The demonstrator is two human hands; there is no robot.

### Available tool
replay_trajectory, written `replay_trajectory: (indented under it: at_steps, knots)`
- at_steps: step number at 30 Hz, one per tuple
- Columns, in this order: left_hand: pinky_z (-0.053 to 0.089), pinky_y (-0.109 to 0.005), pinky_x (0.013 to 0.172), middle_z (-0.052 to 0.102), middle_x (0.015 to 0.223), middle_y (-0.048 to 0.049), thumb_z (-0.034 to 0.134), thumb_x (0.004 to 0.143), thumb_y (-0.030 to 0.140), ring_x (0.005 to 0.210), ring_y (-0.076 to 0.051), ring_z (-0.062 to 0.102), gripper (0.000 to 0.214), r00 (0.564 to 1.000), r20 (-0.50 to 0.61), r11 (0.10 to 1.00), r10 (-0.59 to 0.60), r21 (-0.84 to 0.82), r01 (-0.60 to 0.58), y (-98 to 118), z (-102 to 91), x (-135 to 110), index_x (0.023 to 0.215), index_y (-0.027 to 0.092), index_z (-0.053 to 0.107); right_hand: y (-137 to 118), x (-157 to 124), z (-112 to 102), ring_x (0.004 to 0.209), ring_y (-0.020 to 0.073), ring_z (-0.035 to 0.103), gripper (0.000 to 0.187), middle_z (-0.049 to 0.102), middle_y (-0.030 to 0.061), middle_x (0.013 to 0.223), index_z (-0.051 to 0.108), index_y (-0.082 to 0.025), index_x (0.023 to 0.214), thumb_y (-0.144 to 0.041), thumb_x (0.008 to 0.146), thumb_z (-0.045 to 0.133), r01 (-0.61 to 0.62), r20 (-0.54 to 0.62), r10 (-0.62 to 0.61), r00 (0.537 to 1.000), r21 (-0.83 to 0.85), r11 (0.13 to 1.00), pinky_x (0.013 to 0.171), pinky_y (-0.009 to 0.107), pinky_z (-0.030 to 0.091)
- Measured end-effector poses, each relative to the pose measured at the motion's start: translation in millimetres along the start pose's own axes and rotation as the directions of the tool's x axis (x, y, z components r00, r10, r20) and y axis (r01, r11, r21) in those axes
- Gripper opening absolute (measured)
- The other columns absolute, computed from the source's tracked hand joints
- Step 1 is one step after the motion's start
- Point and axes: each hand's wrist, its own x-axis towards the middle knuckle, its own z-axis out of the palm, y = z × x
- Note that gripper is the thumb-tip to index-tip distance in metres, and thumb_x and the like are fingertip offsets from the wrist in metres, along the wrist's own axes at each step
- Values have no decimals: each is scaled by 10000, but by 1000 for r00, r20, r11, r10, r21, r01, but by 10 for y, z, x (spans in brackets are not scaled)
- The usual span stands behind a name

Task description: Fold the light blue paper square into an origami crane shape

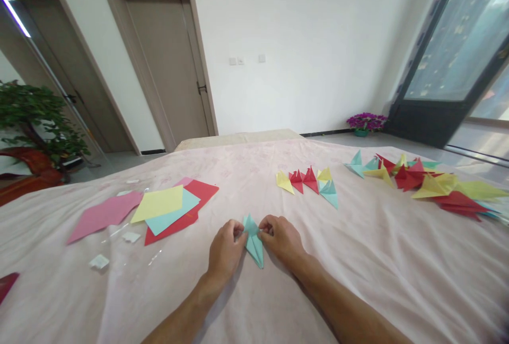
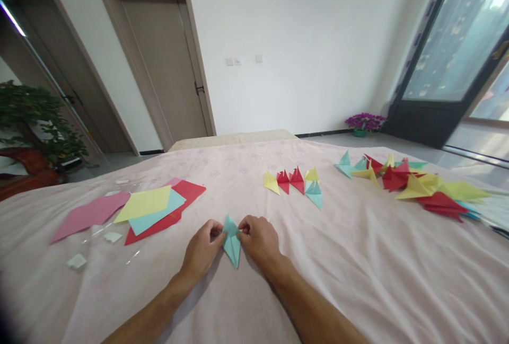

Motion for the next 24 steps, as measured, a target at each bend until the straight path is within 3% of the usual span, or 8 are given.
replay_trajectory:
  at_steps: [6,10,13,16,20,24]
  knots:
    - [510,-281,699,691,798,-5,556,887,352,751,-177,678,152,999,-18,979,-26,-204,22,-11,-19,-41,843,207,563,-34,-19,-8,783,153,609,98,693,-8,840,673,-221,892,-261,821,619,-10,-1,10,1000,101,995,663,238,381]
    - [557,-318,778,691,952,-64,604,871,387,882,-198,692,203,997,-69,910,-32,-415,0,-22,8,-45,902,188,578,-70,-17,0,731,151,598,83,680,-16,783,670,-221,814,-267,828,604,-6,3,5,1000,176,984,647,245,383]
    - [566,-335,846,637,1080,-95,631,857,364,1023,-207,655,185,989,-144,887,15,-455,-80,-14,19,-40,863,187,574,-88,-17,28,745,156,597,91,668,-11,775,655,-214,775,-246,828,588,46,-30,-40,999,231,972,669,247,404]
    - [580,-310,811,603,1095,-87,643,855,309,1089,-209,614,145,980,-192,866,47,-481,-136,2,15,-40,809,195,567,-88,-25,64,714,155,574,97,648,-10,753,644,-211,770,-245,836,583,71,-78,-50,996,302,951,658,250,407]
    - [572,-278,762,585,1133,-81,642,864,280,1098,-209,603,130,963,-247,863,108,-458,-214,17,14,-60,794,192,578,-83,-27,103,621,139,518,150,604,-21,681,631,-200,781,-330,853,610,41,-65,-10,998,494,869,593,246,385]
    - [563,-280,768,582,1142,-76,640,872,259,1068,-202,612,99,951,-263,871,163,-414,-264,28,11,-91,802,194,611,-92,-3,156,608,134,494,247,584,-22,687,610,-190,819,-418,782,699,-28,-16,56,998,706,708,567,246,381]
